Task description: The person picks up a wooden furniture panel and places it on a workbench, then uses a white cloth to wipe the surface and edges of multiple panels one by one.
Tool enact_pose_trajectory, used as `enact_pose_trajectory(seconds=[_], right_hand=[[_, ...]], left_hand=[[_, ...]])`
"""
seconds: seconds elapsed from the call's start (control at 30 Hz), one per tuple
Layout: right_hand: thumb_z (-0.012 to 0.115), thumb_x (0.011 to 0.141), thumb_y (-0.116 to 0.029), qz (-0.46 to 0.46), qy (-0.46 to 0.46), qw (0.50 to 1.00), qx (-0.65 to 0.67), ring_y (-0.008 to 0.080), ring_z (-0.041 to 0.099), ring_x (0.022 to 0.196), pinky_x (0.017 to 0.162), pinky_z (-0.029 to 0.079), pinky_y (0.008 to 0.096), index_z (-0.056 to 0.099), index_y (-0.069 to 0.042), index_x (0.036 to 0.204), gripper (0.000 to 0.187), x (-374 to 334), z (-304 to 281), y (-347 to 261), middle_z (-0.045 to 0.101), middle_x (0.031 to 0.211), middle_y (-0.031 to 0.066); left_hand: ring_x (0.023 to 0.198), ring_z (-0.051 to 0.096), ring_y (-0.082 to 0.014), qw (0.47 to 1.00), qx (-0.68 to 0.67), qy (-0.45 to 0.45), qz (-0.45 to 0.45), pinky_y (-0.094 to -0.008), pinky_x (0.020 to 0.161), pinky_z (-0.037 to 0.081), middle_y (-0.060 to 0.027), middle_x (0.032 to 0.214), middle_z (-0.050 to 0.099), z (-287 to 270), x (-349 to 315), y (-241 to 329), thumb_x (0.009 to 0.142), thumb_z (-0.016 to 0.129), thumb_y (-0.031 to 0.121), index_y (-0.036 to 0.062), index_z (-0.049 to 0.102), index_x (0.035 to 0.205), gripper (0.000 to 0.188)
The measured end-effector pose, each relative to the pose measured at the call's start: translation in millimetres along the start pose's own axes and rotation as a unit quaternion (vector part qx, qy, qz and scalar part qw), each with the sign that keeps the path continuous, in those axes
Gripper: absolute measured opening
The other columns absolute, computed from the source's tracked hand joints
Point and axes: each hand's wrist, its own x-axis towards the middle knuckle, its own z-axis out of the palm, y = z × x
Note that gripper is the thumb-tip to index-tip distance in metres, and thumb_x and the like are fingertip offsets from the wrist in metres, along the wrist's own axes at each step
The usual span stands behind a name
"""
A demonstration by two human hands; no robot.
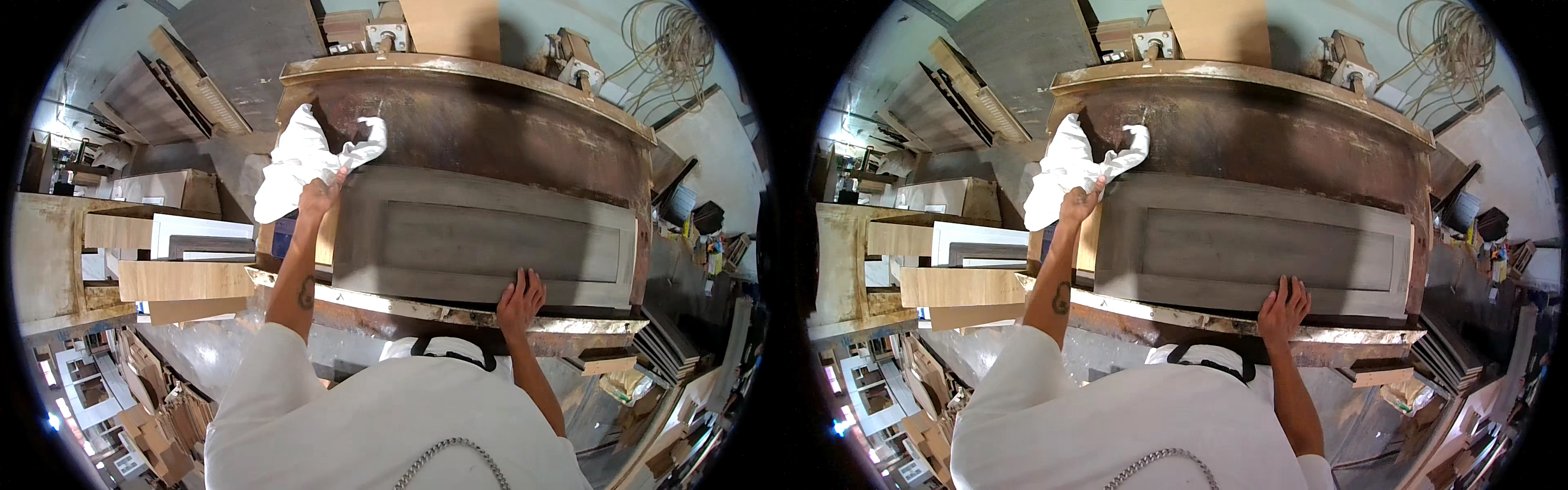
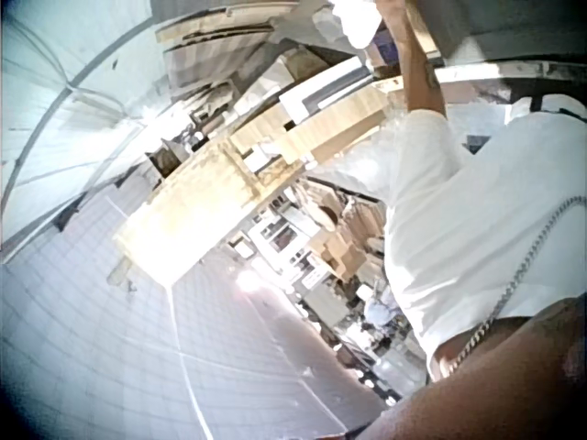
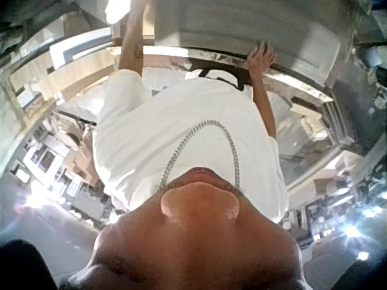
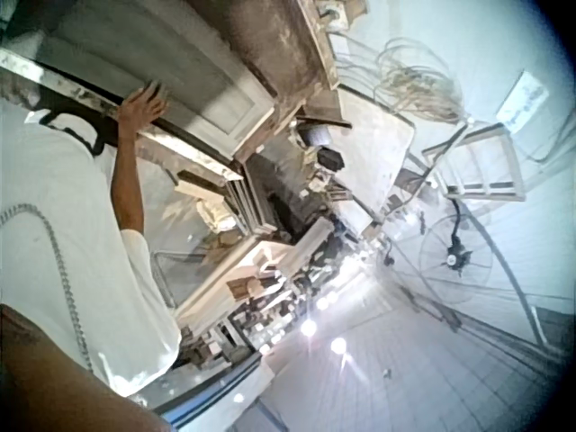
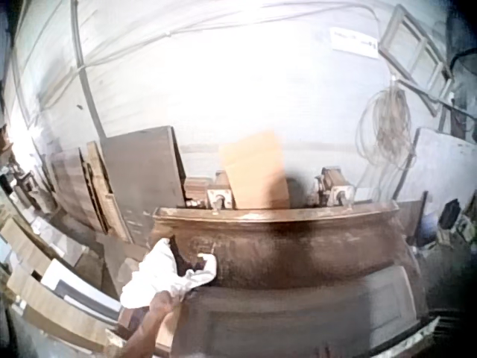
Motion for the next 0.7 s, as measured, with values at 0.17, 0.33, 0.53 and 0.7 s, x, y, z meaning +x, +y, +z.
enact_pose_trajectory(seconds=[0.17,0.33,0.53,0.7], right_hand=[[0.045,0.089,-0.021,0.003,-0.013,1.0,0.004,0.0323,0.039,0.12,0.104,0.024,0.0492,0.052,-0.003,0.121,0.037,0,1,-3,0.045,0.126,0.016],[0.047,0.088,-0.021,-0.003,-0.001,1.0,0.003,0.0318,0.039,0.12,0.104,0.024,0.0489,0.053,-0.004,0.12,0.037,-1,1,-5,0.045,0.125,0.0157],[0.051,0.085,-0.019,-0.015,0.059,0.998,0.029,0.0326,0.04,0.118,0.101,0.026,0.0481,0.052,-0.005,0.12,0.038,-13,15,15,0.046,0.124,0.0148],[0.052,0.086,-0.022,0.016,0.018,0.999,0.024,0.0307,0.039,0.12,0.103,0.025,0.0502,0.054,-0.005,0.116,0.035,-5,7,10,0.046,0.122,0.0151]], left_hand=[[0.1,0.057,-0.042,0.972,-0.229,0.023,0.033,-0.0413,0.09,0.041,-0.0334,0.094,0.059,19,-30,-8,0.086,0.037,0.066,-0.0095,0.062,0.095,0.08],[0.103,0.056,-0.0389,0.985,-0.11,0.057,0.119,-0.0415,0.09,0.043,-0.0298,0.102,0.057,34,-37,-15,0.076,0.056,0.066,-0.009,0.055,0.107,0.081],[0.112,0.054,-0.0345,0.99,-0.104,-0.075,0.061,-0.0421,0.094,0.042,-0.0275,0.118,0.054,56,8,-14,0.069,0.069,0.059,-0.009,0.051,0.119,0.087],[0.064,0.057,-0.0245,0.971,-0.196,-0.135,0.027,-0.0353,0.043,0.045,-0.0134,0.081,0.059,46,24,-33,0.071,0.076,0.042,-0.0062,0.055,0.096,0.057]])
